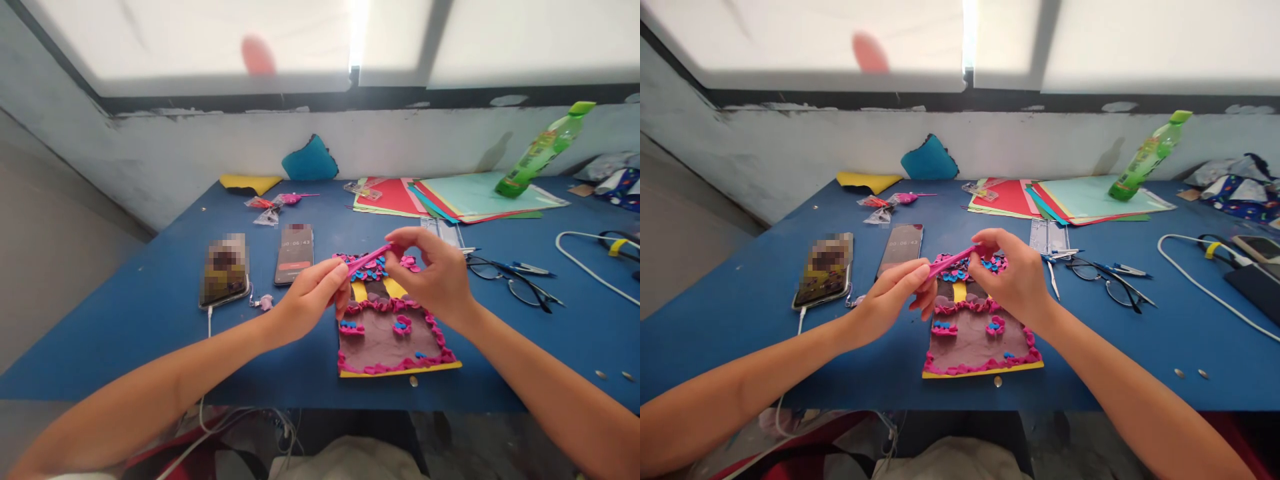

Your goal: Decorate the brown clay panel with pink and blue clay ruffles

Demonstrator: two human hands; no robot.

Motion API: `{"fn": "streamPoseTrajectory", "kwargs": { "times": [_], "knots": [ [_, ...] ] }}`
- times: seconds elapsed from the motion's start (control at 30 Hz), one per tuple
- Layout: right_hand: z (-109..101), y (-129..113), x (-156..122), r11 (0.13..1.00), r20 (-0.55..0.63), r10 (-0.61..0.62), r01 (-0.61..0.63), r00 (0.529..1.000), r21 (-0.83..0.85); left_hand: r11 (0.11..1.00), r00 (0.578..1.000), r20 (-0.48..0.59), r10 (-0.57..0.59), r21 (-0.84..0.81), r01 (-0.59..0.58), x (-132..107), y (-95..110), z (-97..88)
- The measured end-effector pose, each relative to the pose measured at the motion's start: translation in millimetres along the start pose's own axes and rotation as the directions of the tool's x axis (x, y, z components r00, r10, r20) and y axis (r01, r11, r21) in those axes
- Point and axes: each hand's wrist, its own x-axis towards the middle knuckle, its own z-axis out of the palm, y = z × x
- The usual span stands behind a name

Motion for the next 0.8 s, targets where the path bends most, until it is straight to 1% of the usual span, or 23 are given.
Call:
{"fn": "streamPoseTrajectory", "kwargs": {
  "times": [0.1, 0.2, 0.27, 0.33, 0.4, 0.47, 0.57, 0.67, 0.8],
  "knots": [
    [-2, -3, -1, 1.000, -0.039, 0.001, -0.001, 0.999, 0.002, 0.999, 0.998, -0.041, -0.037, -0.018, 0.036, 2, -3, -0.6],
    [-3, -11, -4, 0.996, 0.020, -0.069, 0.068, 0.997, 0.049, 0.997, 0.994, -0.076, -0.075, -0.039, 0.072, 5, -8, -0.9],
    [-3, -16, -6, 0.986, 0.080, -0.140, 0.131, 0.987, 0.102, 0.995, 0.995, -0.047, -0.088, -0.055, 0.085, 4, -10, -0.4],
    [-1, -18, -9, 0.971, 0.122, -0.206, 0.187, 0.971, 0.152, 0.995, 0.997, 0.008, -0.082, -0.053, 0.082, 2, -12, 0.6],
    [1, -17, -11, 0.963, 0.144, -0.231, 0.204, 0.962, 0.179, 0.997, 0.994, 0.075, -0.077, -0.010, 0.078, -1, -12, 1.4],
    [3, -14, -12, 0.962, 0.171, -0.230, 0.197, 0.958, 0.192, 0.994, 0.988, 0.127, -0.092, 0.077, 0.083, -3, -11, 1.7],
    [5, -11, -13, 0.957, 0.233, -0.238, 0.187, 0.943, 0.222, 0.979, 0.983, 0.160, -0.084, 0.198, 0.052, -4, -9, 1.1],
    [3, -12, -12, 0.948, 0.274, -0.207, 0.124, 0.939, 0.292, 0.979, 0.985, 0.170, -0.021, 0.203, -0.014, -3, -7, -0.1],
    [-1, -19, -9, 0.923, 0.321, -0.094, -0.039, 0.942, 0.383, 0.983, 0.990, 0.140, 0.018, 0.179, -0.043, -2, -5, -0.8]
  ]
}}
